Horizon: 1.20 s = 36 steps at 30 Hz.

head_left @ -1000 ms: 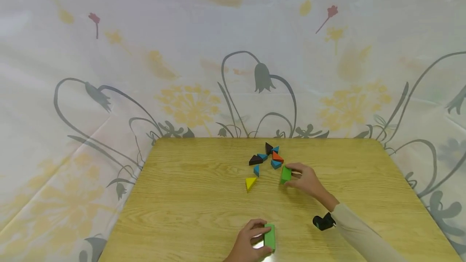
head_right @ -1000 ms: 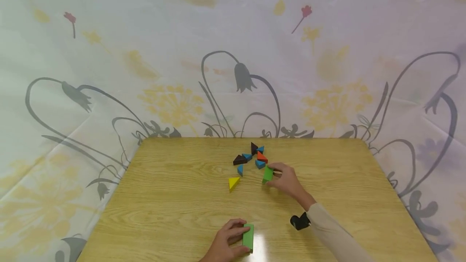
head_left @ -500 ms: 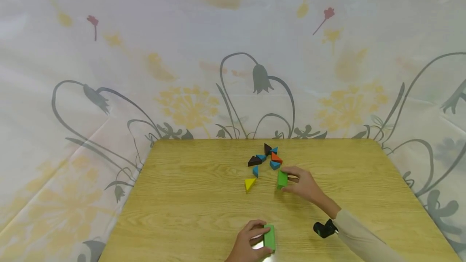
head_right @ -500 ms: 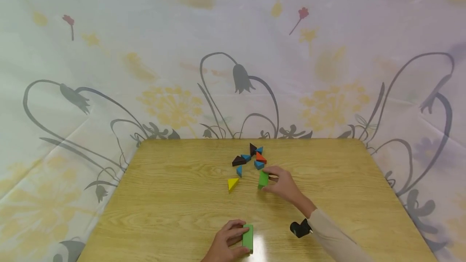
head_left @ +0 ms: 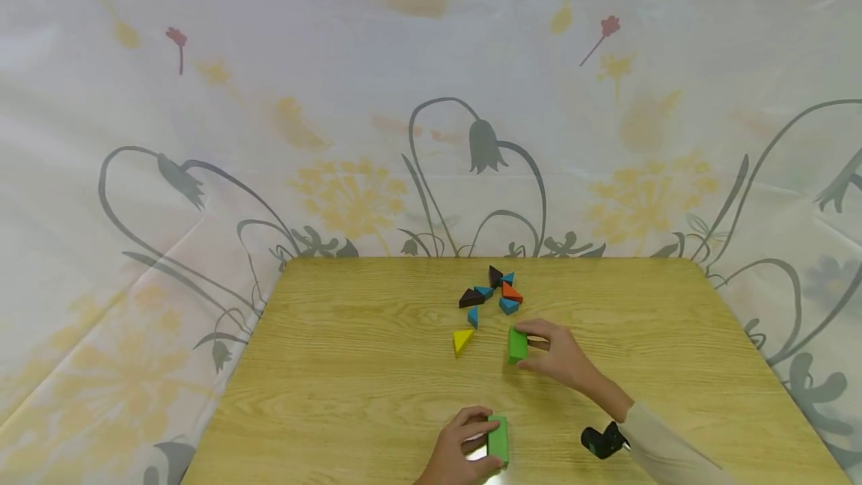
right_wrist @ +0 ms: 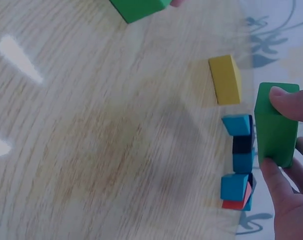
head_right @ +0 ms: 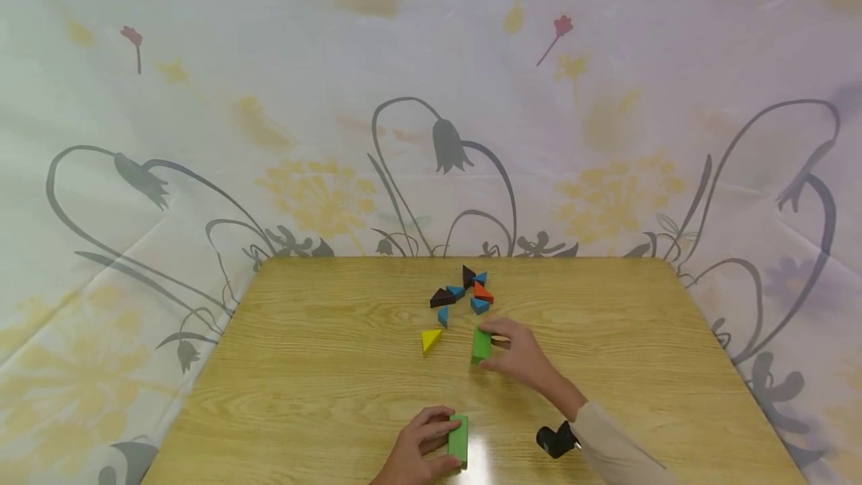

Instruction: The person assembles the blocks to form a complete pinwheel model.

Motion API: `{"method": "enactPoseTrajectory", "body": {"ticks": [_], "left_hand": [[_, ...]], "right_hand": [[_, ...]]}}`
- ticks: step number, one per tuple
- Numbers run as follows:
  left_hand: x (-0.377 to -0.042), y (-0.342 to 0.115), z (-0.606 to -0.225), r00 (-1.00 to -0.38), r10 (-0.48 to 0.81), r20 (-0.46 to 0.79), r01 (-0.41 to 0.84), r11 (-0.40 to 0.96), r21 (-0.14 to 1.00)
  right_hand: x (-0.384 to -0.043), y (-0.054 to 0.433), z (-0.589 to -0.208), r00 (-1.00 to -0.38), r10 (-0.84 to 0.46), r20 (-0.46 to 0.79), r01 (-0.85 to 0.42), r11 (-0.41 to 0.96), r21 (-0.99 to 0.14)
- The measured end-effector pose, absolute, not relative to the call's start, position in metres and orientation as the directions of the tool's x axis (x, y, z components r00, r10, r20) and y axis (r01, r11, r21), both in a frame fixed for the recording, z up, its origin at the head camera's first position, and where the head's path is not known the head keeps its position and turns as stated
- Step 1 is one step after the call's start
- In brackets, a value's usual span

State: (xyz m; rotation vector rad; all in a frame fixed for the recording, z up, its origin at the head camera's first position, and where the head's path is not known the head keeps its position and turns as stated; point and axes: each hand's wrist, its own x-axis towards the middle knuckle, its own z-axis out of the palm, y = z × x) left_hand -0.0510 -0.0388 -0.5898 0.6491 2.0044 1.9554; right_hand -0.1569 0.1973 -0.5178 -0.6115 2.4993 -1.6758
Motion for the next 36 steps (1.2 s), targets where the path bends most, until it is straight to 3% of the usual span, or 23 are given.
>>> {"method": "enactPoseTrajectory", "body": {"ticks": [20, 36], "left_hand": [[-0.049, -0.039, -0.587, -0.869, 0.475, 0.137, 0.129, -0.051, 0.99], [-0.048, -0.038, -0.59, -0.872, 0.468, 0.146, 0.137, -0.053, 0.989]], "right_hand": [[-0.135, 0.184, -0.511, -0.874, -0.447, 0.193, -0.342, 0.281, -0.897], [-0.121, 0.178, -0.528, -0.868, -0.458, 0.194, -0.335, 0.25, -0.908]]}}
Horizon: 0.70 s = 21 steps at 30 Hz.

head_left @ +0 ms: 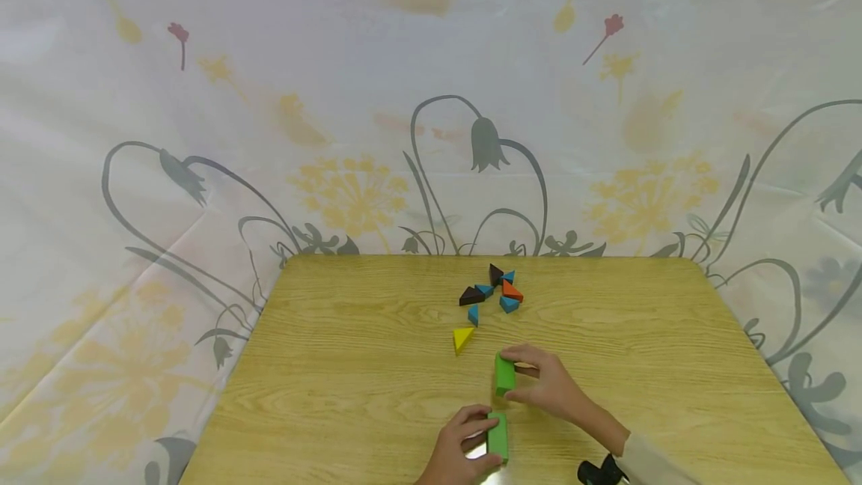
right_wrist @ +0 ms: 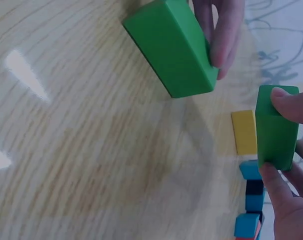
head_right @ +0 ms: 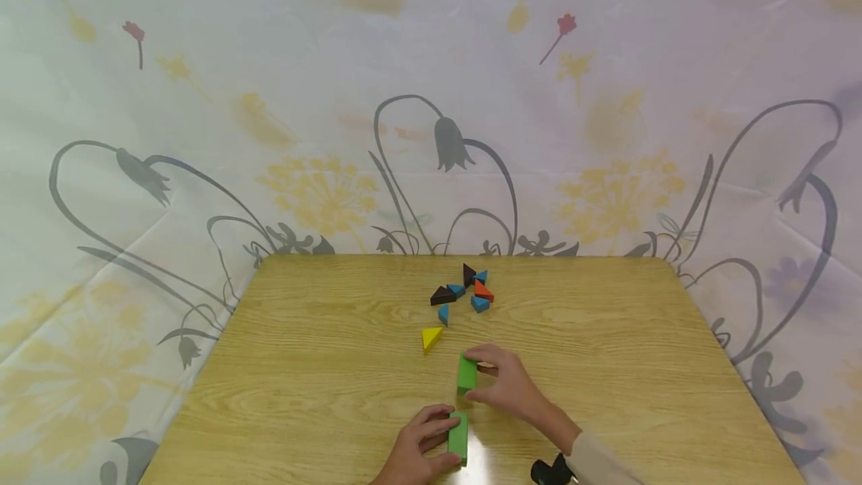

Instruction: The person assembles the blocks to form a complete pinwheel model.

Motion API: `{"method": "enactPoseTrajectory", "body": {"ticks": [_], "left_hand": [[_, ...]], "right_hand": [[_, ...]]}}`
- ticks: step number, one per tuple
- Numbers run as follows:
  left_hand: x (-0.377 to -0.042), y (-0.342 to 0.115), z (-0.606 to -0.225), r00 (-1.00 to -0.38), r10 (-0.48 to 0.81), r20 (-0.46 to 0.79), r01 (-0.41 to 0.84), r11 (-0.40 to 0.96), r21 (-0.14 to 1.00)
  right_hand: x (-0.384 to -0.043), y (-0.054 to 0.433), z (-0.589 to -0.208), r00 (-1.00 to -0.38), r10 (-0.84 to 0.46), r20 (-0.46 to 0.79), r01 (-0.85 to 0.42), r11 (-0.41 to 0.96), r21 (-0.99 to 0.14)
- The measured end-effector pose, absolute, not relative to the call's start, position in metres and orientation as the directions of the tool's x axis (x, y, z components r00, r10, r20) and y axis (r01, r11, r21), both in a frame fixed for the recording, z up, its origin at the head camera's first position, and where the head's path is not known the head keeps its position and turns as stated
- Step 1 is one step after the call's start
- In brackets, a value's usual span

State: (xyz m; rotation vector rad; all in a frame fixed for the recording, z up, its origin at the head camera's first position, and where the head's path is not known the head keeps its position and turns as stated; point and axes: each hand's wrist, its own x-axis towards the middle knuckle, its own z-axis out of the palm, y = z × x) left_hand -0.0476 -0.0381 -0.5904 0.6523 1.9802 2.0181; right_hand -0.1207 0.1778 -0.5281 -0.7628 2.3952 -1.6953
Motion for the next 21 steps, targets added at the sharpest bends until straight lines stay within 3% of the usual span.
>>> {"method": "enactPoseTrajectory", "body": {"ticks": [11, 21], "left_hand": [[-0.047, -0.037, -0.59, -0.881, 0.452, 0.141, 0.123, -0.068, 0.99], [-0.046, -0.036, -0.589, -0.892, 0.433, 0.127, 0.096, -0.093, 0.991]], "right_hand": [[-0.113, 0.173, -0.54, -0.863, -0.484, 0.142, -0.279, 0.224, -0.934], [-0.11, 0.17, -0.557, -0.849, -0.497, 0.178, -0.356, 0.29, -0.888]]}}
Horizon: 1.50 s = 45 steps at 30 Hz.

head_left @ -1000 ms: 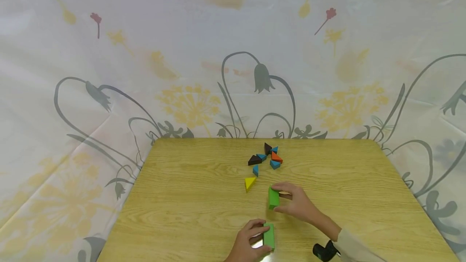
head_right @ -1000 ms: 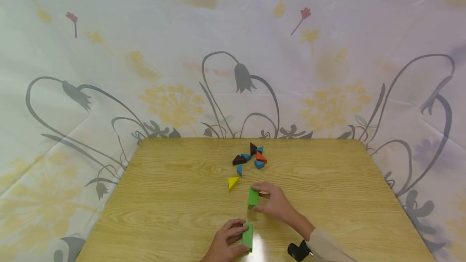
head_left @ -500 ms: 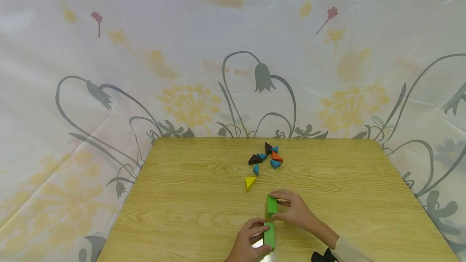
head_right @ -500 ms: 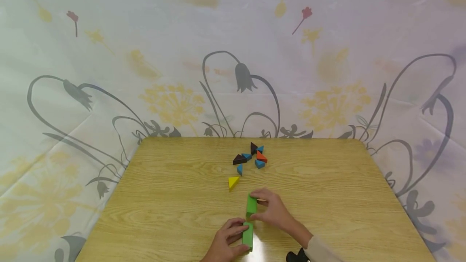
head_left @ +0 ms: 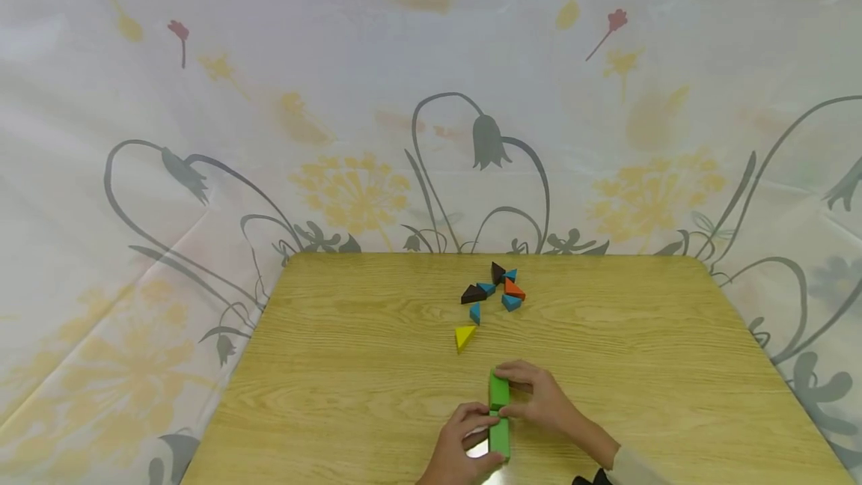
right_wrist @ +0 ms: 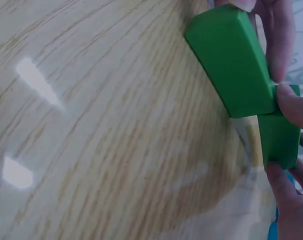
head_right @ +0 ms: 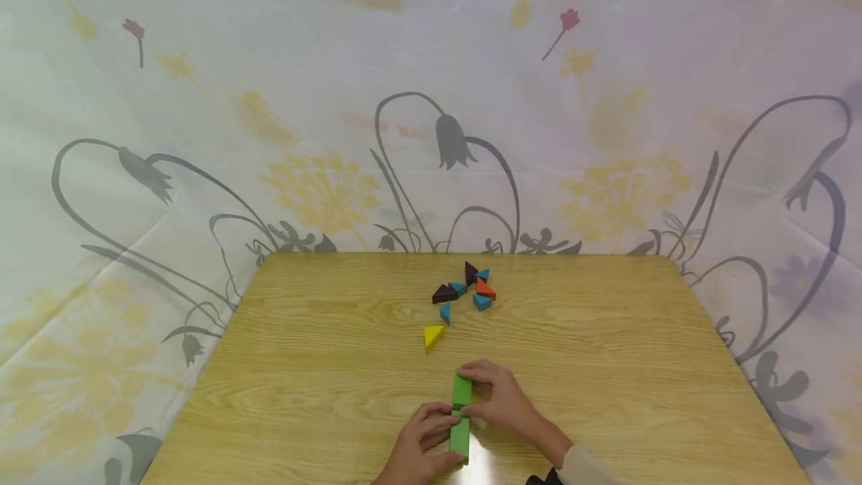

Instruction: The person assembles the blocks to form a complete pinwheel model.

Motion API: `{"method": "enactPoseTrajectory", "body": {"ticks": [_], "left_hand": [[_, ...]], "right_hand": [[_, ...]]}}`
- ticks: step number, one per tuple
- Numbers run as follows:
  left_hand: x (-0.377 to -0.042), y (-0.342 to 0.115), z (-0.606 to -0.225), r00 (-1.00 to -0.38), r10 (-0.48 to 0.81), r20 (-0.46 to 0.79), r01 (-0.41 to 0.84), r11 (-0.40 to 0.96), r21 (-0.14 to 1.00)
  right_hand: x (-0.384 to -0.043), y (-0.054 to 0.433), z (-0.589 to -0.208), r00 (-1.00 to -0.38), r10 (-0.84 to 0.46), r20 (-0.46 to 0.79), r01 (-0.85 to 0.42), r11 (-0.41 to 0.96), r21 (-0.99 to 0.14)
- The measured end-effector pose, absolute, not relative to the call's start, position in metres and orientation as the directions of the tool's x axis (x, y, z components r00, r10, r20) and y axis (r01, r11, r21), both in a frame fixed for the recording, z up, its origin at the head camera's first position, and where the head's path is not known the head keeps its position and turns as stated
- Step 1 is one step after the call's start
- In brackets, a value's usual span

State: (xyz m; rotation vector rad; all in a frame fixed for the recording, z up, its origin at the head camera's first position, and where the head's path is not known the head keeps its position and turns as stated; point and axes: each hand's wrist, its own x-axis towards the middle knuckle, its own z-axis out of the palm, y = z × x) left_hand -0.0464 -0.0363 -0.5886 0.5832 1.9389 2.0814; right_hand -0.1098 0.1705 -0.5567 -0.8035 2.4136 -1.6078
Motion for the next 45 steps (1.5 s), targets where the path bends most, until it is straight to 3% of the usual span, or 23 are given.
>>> {"method": "enactPoseTrajectory", "body": {"ticks": [6, 14, 22, 35, 45], "left_hand": [[-0.046, -0.035, -0.591, -0.888, 0.439, 0.137, 0.11, -0.088, 0.99], [-0.045, -0.036, -0.591, -0.894, 0.427, 0.139, 0.117, -0.079, 0.99], [-0.046, -0.034, -0.587, -0.903, 0.426, 0.062, 0.05, -0.041, 0.998], [-0.047, -0.032, -0.581, -0.903, 0.429, 0.022, 0.04, 0.033, 0.999], [-0.054, -0.031, -0.577, -0.902, 0.425, 0.082, 0.135, 0.096, 0.986]], "right_hand": [[-0.107, 0.173, -0.563, -0.849, -0.49, 0.198, -0.417, 0.392, -0.82], [-0.106, 0.173, -0.567, -0.821, -0.527, 0.218, -0.452, 0.368, -0.813], [-0.104, 0.173, -0.571, -0.804, -0.534, 0.264, -0.503, 0.372, -0.78], [-0.1, 0.171, -0.572, -0.82, -0.529, 0.218, -0.442, 0.344, -0.828], [-0.104, 0.172, -0.564, -0.842, -0.485, 0.238, -0.429, 0.332, -0.84]]}}
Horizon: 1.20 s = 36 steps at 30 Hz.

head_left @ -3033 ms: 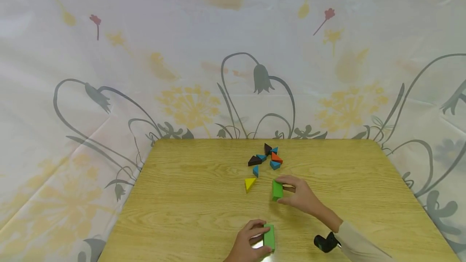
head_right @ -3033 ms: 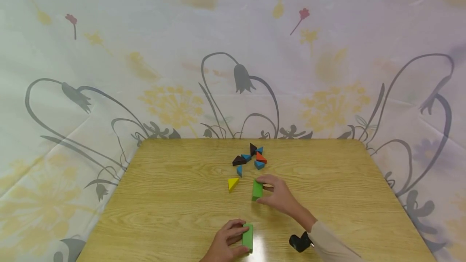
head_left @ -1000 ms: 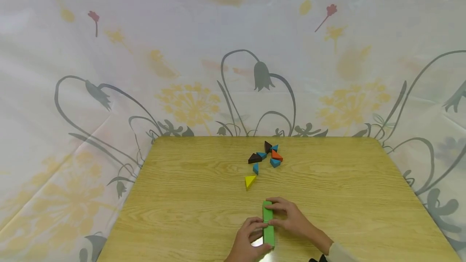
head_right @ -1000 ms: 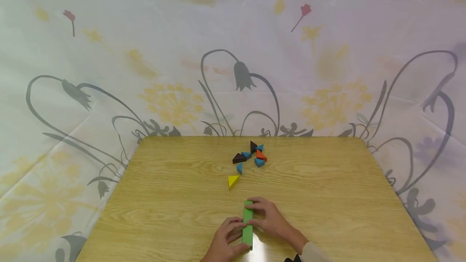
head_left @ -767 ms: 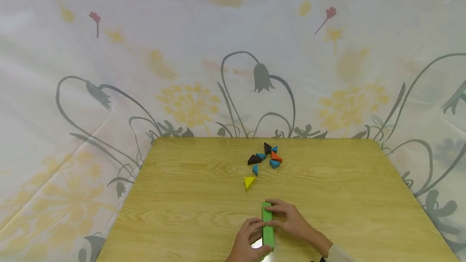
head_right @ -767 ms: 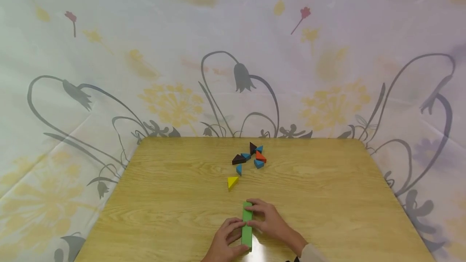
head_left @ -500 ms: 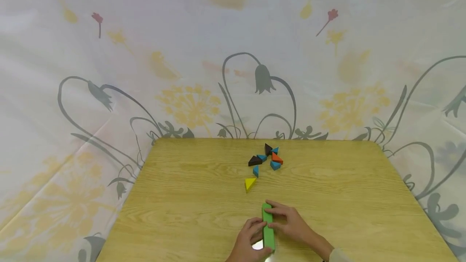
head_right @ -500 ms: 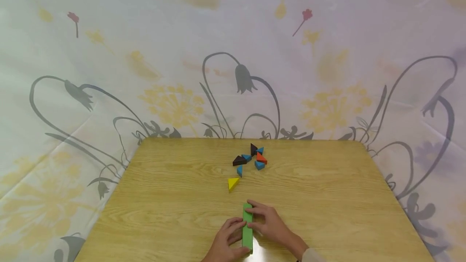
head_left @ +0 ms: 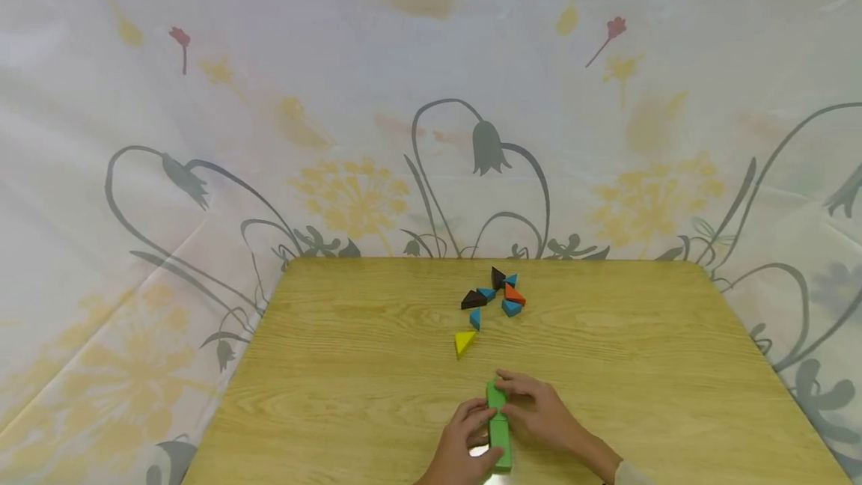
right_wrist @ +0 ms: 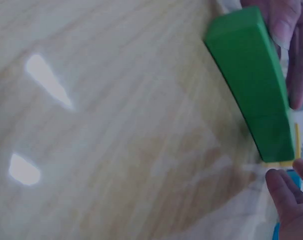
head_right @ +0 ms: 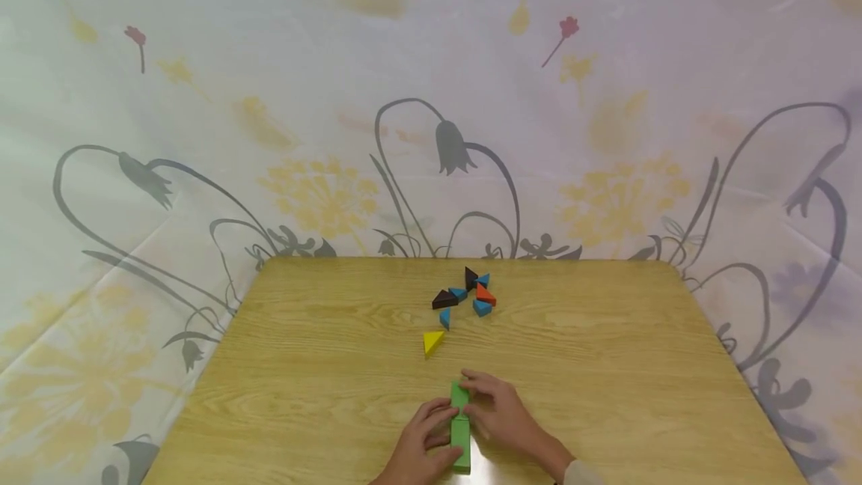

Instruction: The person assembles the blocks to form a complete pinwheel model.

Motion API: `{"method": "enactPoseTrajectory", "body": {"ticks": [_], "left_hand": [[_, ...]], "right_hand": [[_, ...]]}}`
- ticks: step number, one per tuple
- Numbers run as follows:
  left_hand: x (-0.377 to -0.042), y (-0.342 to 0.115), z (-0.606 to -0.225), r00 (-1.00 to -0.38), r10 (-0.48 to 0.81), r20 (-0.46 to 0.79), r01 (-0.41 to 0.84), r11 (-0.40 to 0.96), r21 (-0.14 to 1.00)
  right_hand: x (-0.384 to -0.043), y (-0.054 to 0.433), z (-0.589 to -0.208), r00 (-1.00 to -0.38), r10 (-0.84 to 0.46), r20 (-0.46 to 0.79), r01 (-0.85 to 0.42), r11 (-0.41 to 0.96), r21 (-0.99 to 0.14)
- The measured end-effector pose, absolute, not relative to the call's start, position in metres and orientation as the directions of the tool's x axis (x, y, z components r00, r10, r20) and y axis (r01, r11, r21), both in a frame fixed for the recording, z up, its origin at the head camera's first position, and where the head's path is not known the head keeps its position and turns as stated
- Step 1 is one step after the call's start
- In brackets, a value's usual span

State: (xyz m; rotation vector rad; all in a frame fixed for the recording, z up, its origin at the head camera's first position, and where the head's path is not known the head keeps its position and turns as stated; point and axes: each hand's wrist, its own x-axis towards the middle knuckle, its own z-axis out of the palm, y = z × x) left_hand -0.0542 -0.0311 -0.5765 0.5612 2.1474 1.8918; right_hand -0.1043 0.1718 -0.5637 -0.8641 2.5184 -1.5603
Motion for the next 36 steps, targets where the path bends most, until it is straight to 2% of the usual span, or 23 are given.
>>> {"method": "enactPoseTrajectory", "body": {"ticks": [4, 12, 16, 21, 36], "left_hand": [[-0.058, -0.03, -0.574, -0.902, 0.421, 0.093, 0.18, 0.172, 0.969], [-0.063, -0.03, -0.574, -0.875, 0.461, 0.148, 0.356, 0.404, 0.842], [-0.062, -0.03, -0.578, -0.858, 0.493, 0.145, 0.366, 0.389, 0.845], [-0.062, -0.031, -0.58, -0.845, 0.519, 0.126, 0.347, 0.354, 0.869], [-0.068, -0.034, -0.579, -0.839, 0.536, 0.096, 0.348, 0.393, 0.851]], "right_hand": [[-0.113, 0.178, -0.555, -0.862, -0.434, 0.264, -0.411, 0.292, -0.863], [-0.128, 0.185, -0.526, -0.902, -0.332, 0.275, -0.398, 0.398, -0.827], [-0.137, 0.186, -0.515, -0.904, -0.312, 0.293, -0.407, 0.418, -0.812], [-0.161, 0.193, -0.528, -0.906, -0.285, 0.313, -0.415, 0.448, -0.792], [-0.214, 0.197, -0.548, -0.929, -0.208, 0.306, -0.37, 0.513, -0.775]]}}
